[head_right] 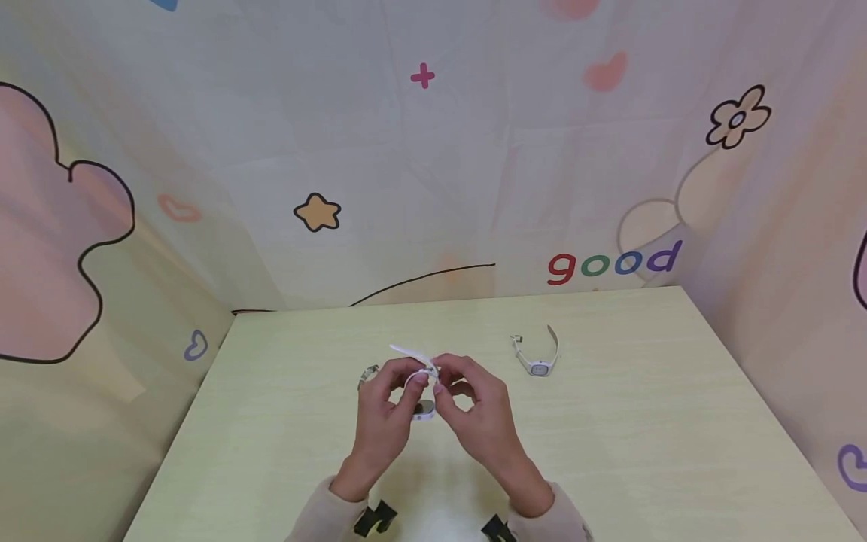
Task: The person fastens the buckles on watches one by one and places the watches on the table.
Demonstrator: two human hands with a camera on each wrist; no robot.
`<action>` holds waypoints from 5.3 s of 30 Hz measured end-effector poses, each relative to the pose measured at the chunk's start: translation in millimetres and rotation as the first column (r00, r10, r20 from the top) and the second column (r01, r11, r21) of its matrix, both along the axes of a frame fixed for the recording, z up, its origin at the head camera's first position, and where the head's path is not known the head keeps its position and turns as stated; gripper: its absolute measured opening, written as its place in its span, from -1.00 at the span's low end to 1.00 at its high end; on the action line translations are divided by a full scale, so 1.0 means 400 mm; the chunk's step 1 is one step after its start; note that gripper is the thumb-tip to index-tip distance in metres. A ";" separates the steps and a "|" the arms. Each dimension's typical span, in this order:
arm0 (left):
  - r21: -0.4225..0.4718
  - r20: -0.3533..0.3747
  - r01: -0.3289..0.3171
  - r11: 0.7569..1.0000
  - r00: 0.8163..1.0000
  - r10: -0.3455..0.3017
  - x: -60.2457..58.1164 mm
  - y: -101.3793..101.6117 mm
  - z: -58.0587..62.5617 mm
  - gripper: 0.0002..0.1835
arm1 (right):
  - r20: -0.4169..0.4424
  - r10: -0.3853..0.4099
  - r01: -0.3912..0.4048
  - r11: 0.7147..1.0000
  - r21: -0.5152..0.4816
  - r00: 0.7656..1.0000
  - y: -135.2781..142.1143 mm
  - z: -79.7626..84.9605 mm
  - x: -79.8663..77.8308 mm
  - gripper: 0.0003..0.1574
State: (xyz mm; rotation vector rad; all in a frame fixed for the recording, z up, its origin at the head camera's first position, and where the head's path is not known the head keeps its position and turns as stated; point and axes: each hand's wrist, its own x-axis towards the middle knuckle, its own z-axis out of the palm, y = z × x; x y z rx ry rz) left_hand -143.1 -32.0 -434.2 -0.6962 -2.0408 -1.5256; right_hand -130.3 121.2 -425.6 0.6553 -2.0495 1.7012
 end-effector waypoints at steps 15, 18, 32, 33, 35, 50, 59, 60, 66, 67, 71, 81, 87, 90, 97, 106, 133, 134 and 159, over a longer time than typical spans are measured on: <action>-0.020 0.070 0.060 0.998 0.996 -0.058 -0.001 -0.012 0.003 -0.84 | 0.041 0.045 -0.045 0.999 0.010 0.998 0.016 -0.012 -0.010 -0.73; 0.023 0.195 0.075 0.997 0.978 -0.079 0.000 -0.015 0.009 -0.79 | -0.017 0.024 -0.025 0.999 -0.031 1.000 0.013 -0.013 -0.013 -0.73; 0.116 0.410 0.147 0.982 0.894 -0.182 -0.001 -0.025 0.021 -0.81 | -0.165 0.004 -0.018 0.997 -0.081 0.986 0.014 -0.016 -0.016 -0.65; 0.104 0.401 0.147 0.984 0.899 -0.177 0.000 -0.025 0.020 -0.81 | -0.158 -0.003 -0.008 0.998 -0.068 0.987 0.016 -0.014 -0.016 -0.64; 0.074 0.376 0.150 0.986 0.911 -0.167 0.002 -0.025 0.020 -0.81 | -0.159 -0.023 0.017 0.999 -0.039 0.987 0.021 -0.008 -0.015 -0.62; -0.101 0.270 0.194 0.976 0.949 -0.161 0.002 -0.027 0.019 -0.78 | -0.316 -0.067 0.085 0.995 0.046 0.946 0.033 0.035 -0.035 -0.51; -0.079 0.255 0.142 0.987 0.960 -0.118 0.001 -0.027 0.015 -0.80 | -0.262 -0.023 0.020 1.000 -0.014 0.965 0.039 0.028 -0.033 -0.57; -0.074 0.257 0.139 0.987 0.959 -0.116 0.001 -0.027 0.015 -0.80 | -0.270 -0.016 0.009 1.000 -0.028 0.963 0.038 0.027 -0.034 -0.57; 0.001 0.270 0.150 0.989 0.952 -0.145 0.000 -0.026 0.014 -0.80 | -0.285 0.015 -0.036 0.997 -0.068 0.958 0.039 0.025 -0.034 -0.65; 0.015 0.266 0.154 0.988 0.952 -0.153 0.000 -0.026 0.014 -0.80 | -0.283 0.017 -0.038 0.997 -0.068 0.959 0.040 0.025 -0.033 -0.67; 0.043 0.250 0.165 0.985 0.953 -0.171 -0.003 -0.026 0.010 -0.82 | -0.281 0.008 -0.021 0.999 -0.044 0.960 0.043 0.022 -0.034 -0.67; 0.055 0.221 0.171 0.984 0.959 -0.179 -0.003 -0.025 0.005 -0.85 | -0.262 -0.066 0.088 0.993 0.076 0.963 0.046 0.015 -0.031 -0.63; 0.059 0.205 0.182 0.981 0.960 -0.191 0.001 -0.024 0.001 -0.87 | -0.278 -0.037 0.072 0.991 0.115 0.960 0.047 0.013 -0.029 -0.64; 0.064 0.209 0.192 0.979 0.957 -0.201 0.003 -0.023 0.003 -0.86 | -0.231 -0.026 0.059 0.989 0.135 0.973 0.049 0.015 -0.026 -0.66; 0.094 0.273 0.155 0.984 0.946 -0.175 0.008 -0.020 0.018 -0.82 | -0.174 0.010 0.006 0.996 0.092 0.985 0.050 0.015 -0.019 -0.55; 0.112 0.251 0.154 0.982 0.952 -0.178 0.004 -0.021 0.025 -0.85 | -0.106 0.002 0.008 0.995 0.096 0.994 0.029 -0.004 -0.007 -0.42; 0.119 0.281 0.154 0.981 0.942 -0.182 0.004 -0.016 0.021 -0.82 | -0.195 -0.019 0.055 0.983 0.177 0.981 0.029 -0.012 -0.017 -0.60; 0.118 0.282 0.152 0.981 0.942 -0.180 0.004 -0.016 0.022 -0.82 | -0.190 -0.028 0.060 0.984 0.169 0.981 0.028 -0.012 -0.017 -0.60; 0.093 0.406 0.198 0.976 0.887 -0.218 -0.012 -0.031 0.016 -0.74 | -0.211 -0.007 -0.005 0.998 -0.056 0.978 0.043 -0.010 -0.031 -0.61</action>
